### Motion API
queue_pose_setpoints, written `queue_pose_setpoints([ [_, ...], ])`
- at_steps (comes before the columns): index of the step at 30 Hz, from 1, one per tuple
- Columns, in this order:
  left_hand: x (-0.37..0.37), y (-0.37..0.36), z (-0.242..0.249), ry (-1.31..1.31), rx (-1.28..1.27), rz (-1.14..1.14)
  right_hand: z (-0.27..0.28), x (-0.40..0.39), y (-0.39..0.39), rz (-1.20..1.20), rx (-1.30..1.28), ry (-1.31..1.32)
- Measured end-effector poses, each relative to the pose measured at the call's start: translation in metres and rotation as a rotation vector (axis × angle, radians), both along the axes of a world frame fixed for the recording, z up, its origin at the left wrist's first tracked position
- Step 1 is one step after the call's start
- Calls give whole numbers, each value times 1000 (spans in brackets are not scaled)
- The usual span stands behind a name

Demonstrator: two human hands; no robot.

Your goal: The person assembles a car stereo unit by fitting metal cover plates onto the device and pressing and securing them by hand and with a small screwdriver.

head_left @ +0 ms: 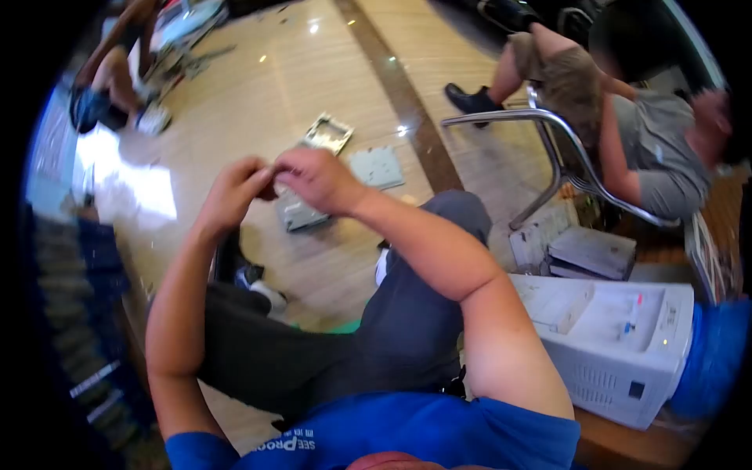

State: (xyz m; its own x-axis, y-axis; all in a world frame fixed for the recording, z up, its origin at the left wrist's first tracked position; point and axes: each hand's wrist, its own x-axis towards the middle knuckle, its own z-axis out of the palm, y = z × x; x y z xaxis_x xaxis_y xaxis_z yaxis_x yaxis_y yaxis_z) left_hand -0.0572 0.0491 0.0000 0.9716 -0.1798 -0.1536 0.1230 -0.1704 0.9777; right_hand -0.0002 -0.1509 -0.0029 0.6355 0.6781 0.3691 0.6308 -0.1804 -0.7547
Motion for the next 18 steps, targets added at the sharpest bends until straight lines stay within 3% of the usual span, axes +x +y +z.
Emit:
queue_pose_setpoints([
  [9, 18, -17, 3, 9, -152, 108, 10, 0, 0, -167, -6, 262],
  [11, 26, -14, 0, 10, -88, -45, 1, 3, -1, -150, 98, 286],
  [15, 36, -13, 2, 4, -18, -45, 1, 8, -5, -211, 64, 352],
  [18, 37, -7, 9, -262, 548, 64, -5, 12, -6, -232, 34, 401],
])
